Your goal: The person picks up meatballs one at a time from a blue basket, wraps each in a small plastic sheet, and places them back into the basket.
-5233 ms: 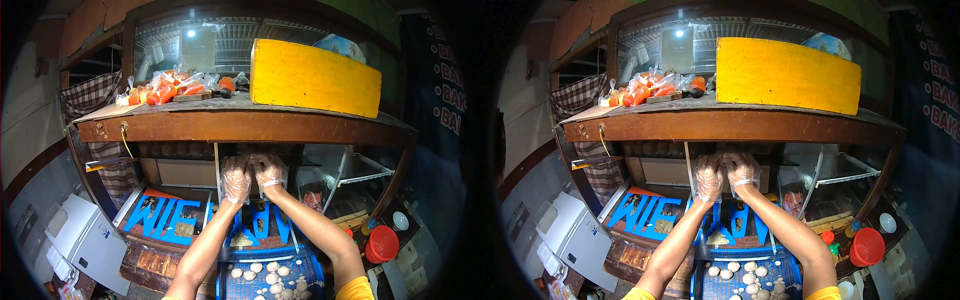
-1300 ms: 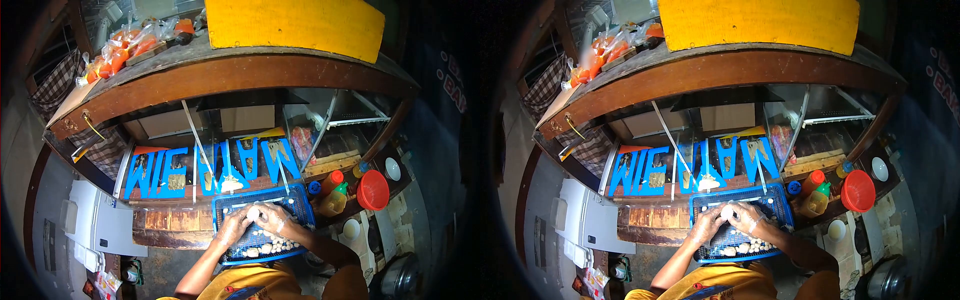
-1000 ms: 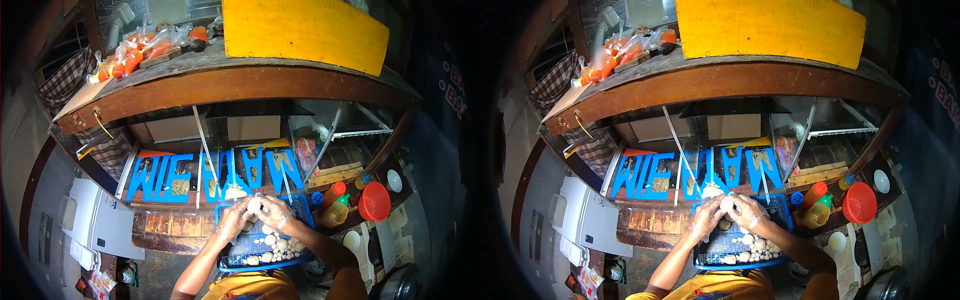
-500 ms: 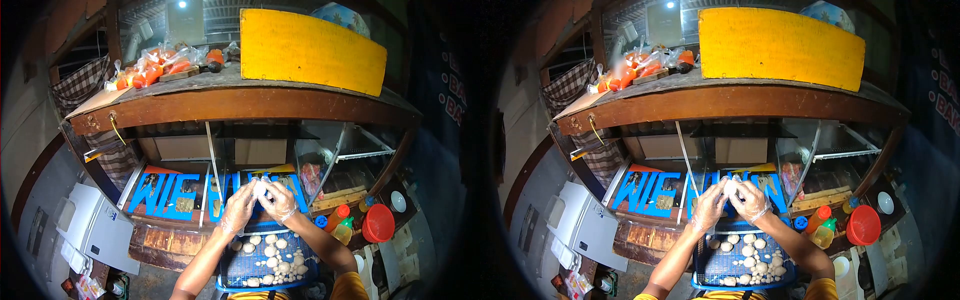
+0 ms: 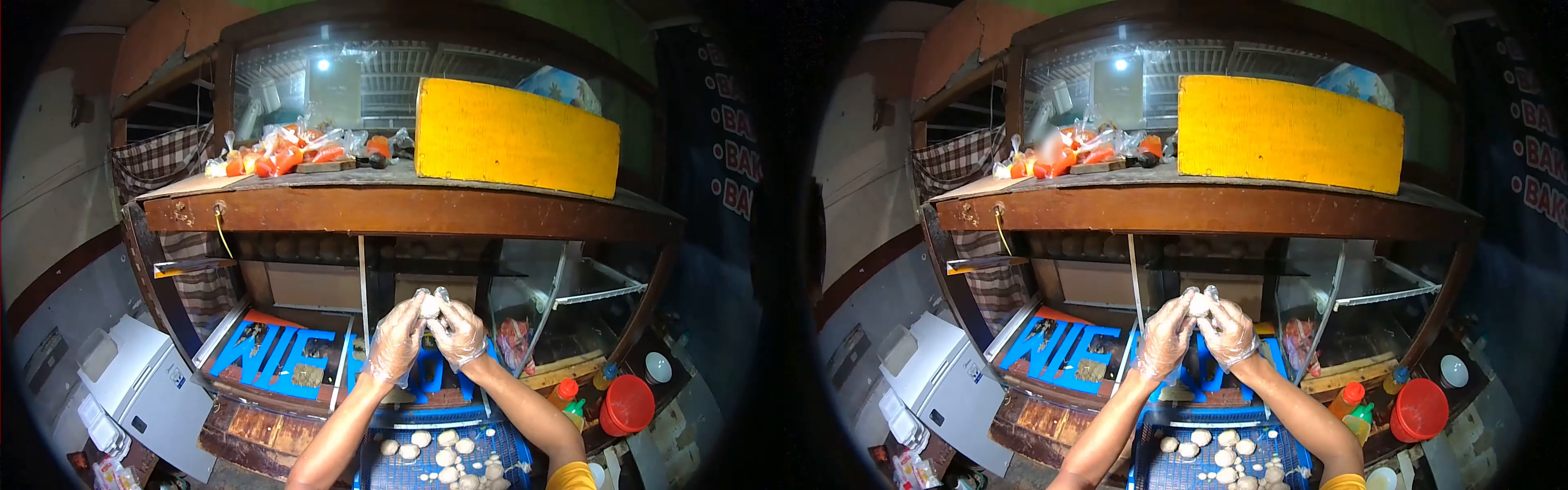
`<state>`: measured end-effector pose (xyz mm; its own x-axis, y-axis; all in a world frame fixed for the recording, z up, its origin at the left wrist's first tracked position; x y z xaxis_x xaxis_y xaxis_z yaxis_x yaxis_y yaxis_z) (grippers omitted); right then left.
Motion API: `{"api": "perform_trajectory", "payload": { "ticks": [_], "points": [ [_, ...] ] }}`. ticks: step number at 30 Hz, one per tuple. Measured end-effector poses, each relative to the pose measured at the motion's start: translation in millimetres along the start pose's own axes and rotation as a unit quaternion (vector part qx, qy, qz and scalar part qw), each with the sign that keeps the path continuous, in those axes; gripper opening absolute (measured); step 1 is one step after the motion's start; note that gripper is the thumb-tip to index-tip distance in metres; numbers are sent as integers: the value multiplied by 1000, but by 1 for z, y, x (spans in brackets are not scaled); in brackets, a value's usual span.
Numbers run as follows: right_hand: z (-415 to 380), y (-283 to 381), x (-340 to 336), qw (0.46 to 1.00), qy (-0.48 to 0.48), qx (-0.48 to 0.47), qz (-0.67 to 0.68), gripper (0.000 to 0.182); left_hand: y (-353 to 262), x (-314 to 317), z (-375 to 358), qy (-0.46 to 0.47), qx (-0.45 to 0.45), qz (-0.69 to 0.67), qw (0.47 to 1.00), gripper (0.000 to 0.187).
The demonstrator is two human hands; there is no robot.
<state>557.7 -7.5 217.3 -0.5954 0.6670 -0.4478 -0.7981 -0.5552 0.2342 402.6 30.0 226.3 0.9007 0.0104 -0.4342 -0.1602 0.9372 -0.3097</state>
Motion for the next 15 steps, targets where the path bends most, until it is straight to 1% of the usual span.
{"api": "perform_trajectory", "payload": {
  "ticks": [2,4,8,11,12,14,15],
  "points": [
    [5,-5,4,999,-13,-28,-16,42,4,1,4,-14,14,15,1000,58],
    [10,-11,6,994,-49,-78,-50,42,9,2,9,-27,31,30,999,58],
    [18,-26,15,993,-63,-87,-51,41,21,6,21,-48,54,85,994,55],
    [26,-35,21,994,-72,-28,-75,37,36,15,30,-66,64,127,988,55],
    [27,-42,26,994,-74,-31,-77,37,40,19,33,-77,70,147,984,56],
    [26,-62,37,993,-106,-6,-57,36,49,26,36,-85,67,136,985,57],
    [28,-62,39,991,-123,-10,-51,35,51,27,39,-90,63,125,986,58]
  ]
}}
Point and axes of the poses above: each hand's wrist, its own z-axis towards the middle knuckle, its own x-axis out of the palm, y = z × x, the point moved 4 cm from there along z, towards the middle knuckle, and after that the axes turned 9 degrees about y, right-handed, at the moved point
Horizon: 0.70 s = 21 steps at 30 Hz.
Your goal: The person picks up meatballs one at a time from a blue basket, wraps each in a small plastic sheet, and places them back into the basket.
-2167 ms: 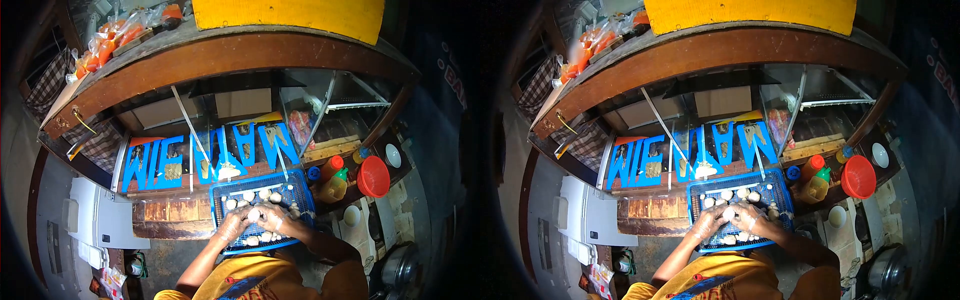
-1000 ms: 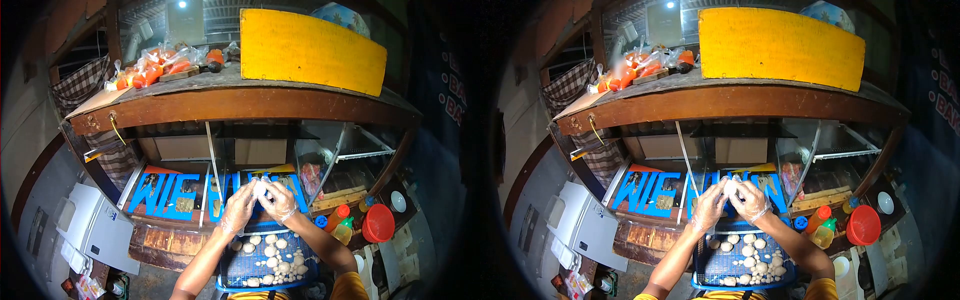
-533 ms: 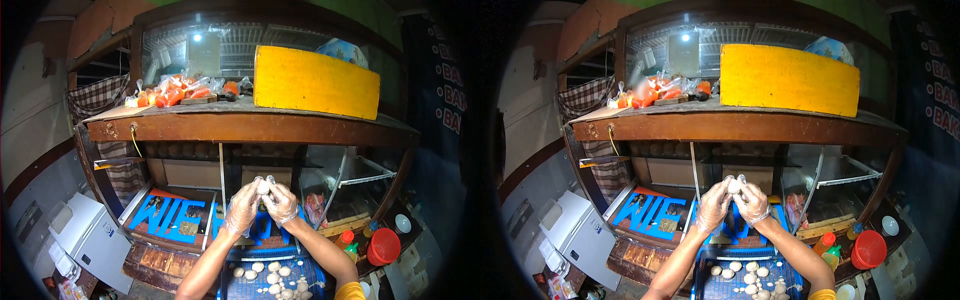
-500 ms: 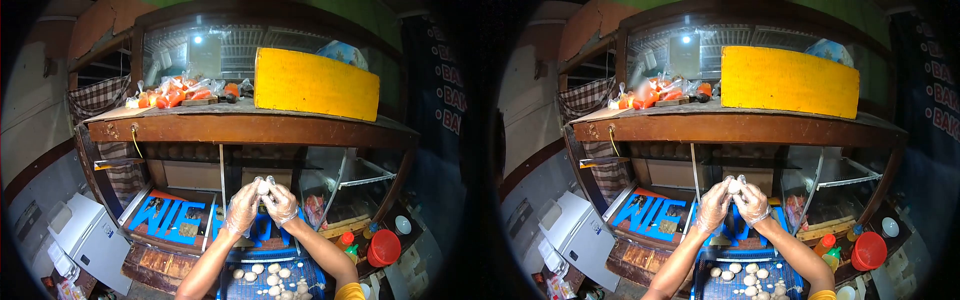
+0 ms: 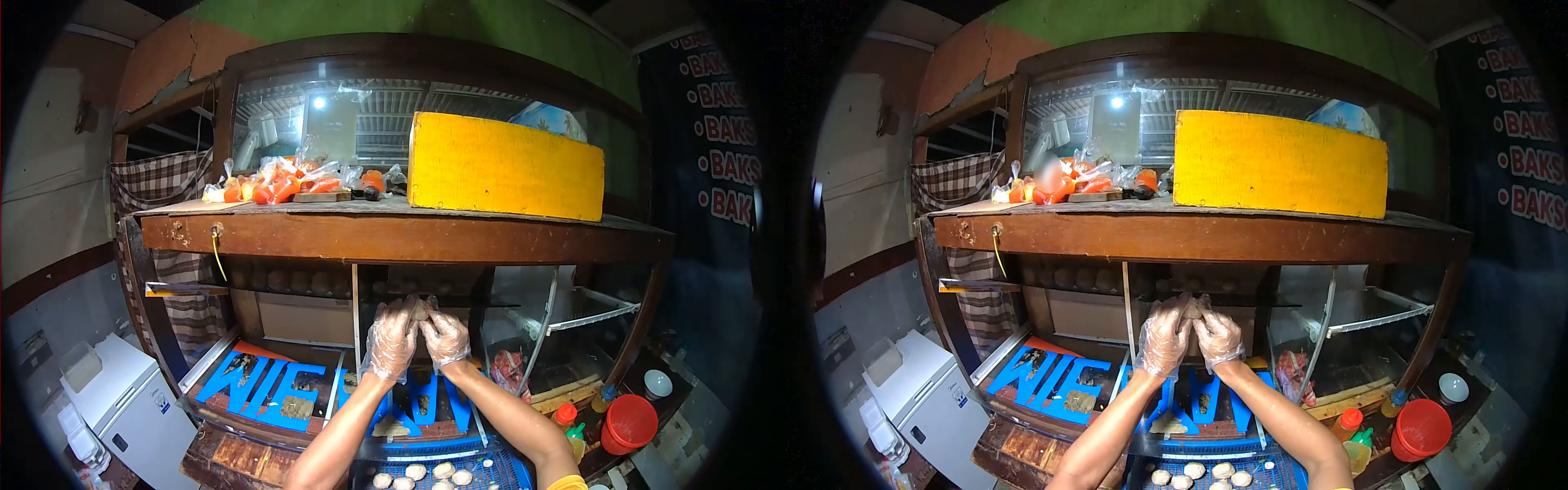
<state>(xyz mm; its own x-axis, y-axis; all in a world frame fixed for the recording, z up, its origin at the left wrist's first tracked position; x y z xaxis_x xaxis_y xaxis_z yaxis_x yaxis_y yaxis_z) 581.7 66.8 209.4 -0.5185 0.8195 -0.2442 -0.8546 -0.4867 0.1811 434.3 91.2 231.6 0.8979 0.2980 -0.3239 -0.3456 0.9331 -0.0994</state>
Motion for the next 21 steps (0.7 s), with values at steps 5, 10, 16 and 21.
{"api": "perform_trajectory", "payload": {
  "ticks": [5,10,16,21],
  "points": [
    [7,-5,8,1000,-22,8,-14,33,2,6,6,-20,-10,3,1000,52],
    [11,-11,16,995,-27,91,27,29,5,7,12,-50,-40,-4,998,40],
    [25,2,11,998,-29,60,17,16,6,6,19,-101,-95,15,990,19],
    [26,11,2,998,-1,55,32,17,3,1,21,-76,-109,9,991,16]
  ]
}}
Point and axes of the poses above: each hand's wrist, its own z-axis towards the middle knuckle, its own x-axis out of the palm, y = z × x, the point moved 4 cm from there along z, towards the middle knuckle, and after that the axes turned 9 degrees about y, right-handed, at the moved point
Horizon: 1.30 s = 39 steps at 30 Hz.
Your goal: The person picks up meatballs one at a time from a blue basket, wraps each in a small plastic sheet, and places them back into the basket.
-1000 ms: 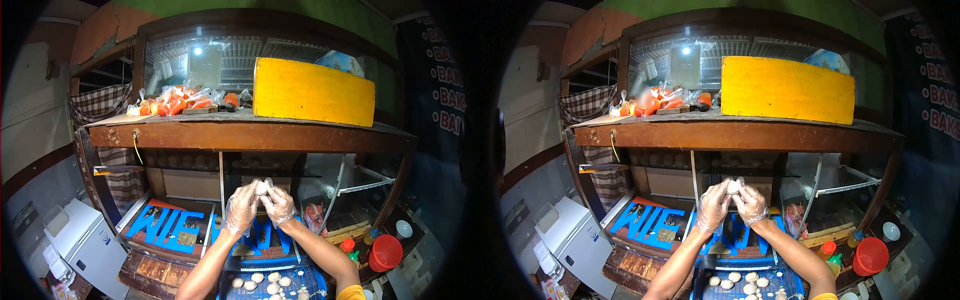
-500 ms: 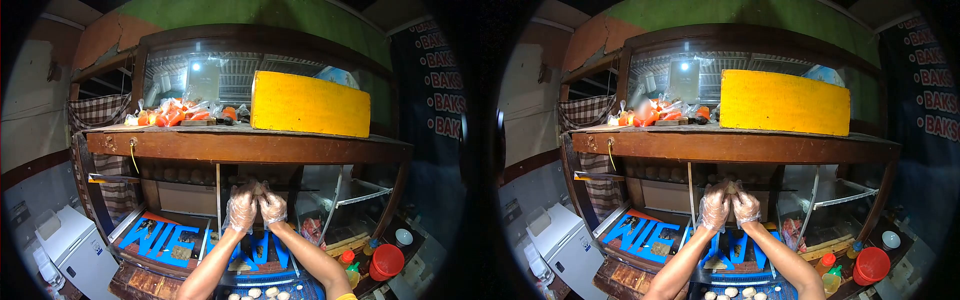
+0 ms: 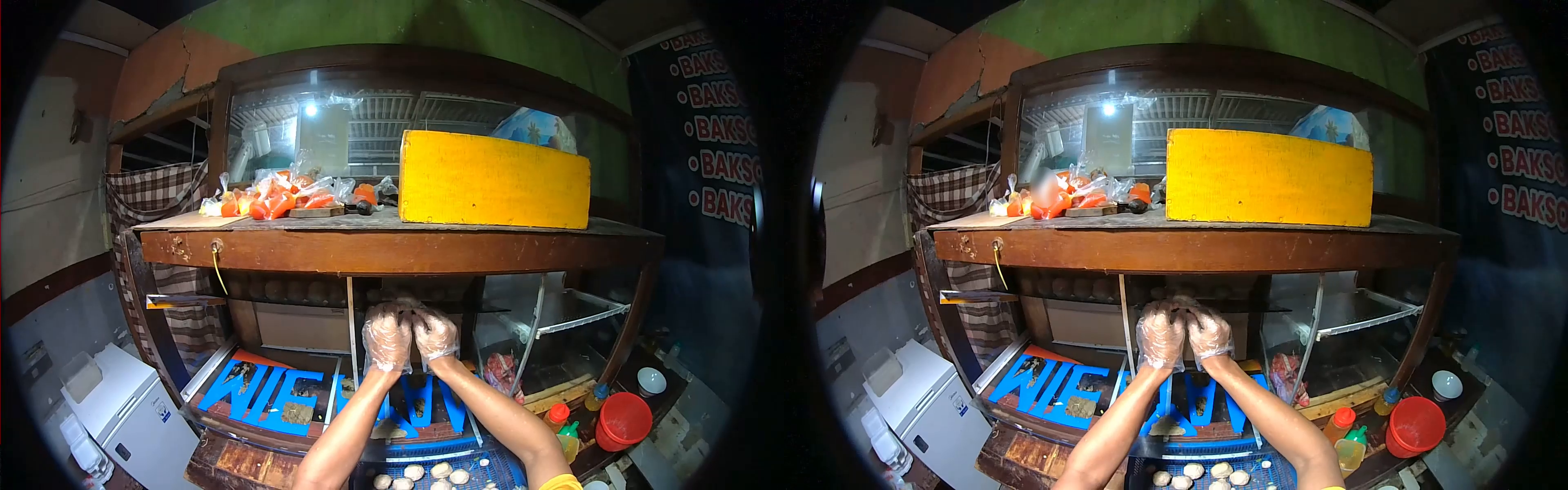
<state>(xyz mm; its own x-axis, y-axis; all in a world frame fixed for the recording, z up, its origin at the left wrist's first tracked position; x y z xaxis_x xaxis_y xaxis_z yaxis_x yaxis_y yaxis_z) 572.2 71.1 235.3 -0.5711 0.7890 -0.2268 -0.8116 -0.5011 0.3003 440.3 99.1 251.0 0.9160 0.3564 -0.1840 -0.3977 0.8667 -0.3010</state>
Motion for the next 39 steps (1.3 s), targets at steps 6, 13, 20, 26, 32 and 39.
{"api": "perform_trajectory", "payload": {
  "ticks": [6,13,20,26,32,39],
  "points": [
    [-3,12,-10,1000,9,-12,-15,16,-14,-2,-8,15,50,-32,998,19],
    [-19,44,-35,999,31,-18,-7,13,-46,-35,-27,84,10,-69,994,23],
    [-45,57,-61,994,81,62,24,10,-60,-56,-38,196,20,-117,973,24],
    [-70,76,-83,987,132,75,49,11,-72,-73,-54,276,3,-151,949,21],
    [-93,93,-99,977,167,114,74,13,-83,-81,-82,284,-39,-168,943,20],
    [-128,99,-112,967,193,145,81,13,-95,-87,-112,344,-94,-167,919,20]
  ]
}}
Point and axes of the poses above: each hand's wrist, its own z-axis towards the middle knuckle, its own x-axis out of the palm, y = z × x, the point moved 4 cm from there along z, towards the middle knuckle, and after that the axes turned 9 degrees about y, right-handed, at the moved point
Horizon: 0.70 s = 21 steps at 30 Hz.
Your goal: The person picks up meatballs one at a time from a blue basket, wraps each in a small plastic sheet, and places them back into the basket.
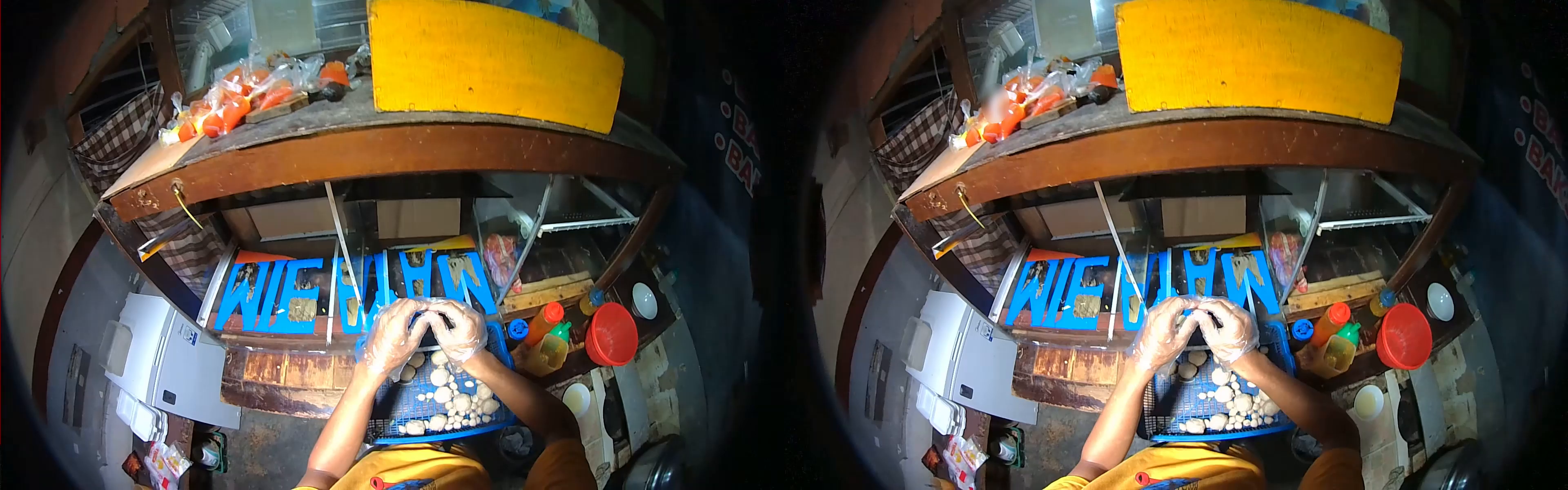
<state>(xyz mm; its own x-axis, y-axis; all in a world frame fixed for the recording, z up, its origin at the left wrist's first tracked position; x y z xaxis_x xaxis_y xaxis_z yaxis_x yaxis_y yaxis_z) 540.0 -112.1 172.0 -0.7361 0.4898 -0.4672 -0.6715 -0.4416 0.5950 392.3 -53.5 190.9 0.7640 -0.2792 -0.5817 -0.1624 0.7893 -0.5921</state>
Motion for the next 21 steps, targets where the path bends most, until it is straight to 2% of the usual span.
{"api": "perform_trajectory", "payload": {
  "ticks": [9,13,16,17,19,21],
  "points": [
    [-54,-21,5,998,41,51,25,14,7,25,-35,88,-44,-28,995,23],
    [-78,-26,8,994,71,74,40,14,16,42,-56,138,-91,-35,986,26],
    [-96,-31,12,966,139,190,104,13,19,51,-70,168,-101,-51,979,26],
    [-103,-34,14,965,142,196,105,13,20,55,-75,188,-117,-60,973,27],
    [-110,-36,16,984,118,116,59,13,24,61,-83,210,-136,-70,966,28],
    [-125,-46,21,976,138,150,70,13,28,69,-90,254,-153,-49,954,28]
  ]
}}
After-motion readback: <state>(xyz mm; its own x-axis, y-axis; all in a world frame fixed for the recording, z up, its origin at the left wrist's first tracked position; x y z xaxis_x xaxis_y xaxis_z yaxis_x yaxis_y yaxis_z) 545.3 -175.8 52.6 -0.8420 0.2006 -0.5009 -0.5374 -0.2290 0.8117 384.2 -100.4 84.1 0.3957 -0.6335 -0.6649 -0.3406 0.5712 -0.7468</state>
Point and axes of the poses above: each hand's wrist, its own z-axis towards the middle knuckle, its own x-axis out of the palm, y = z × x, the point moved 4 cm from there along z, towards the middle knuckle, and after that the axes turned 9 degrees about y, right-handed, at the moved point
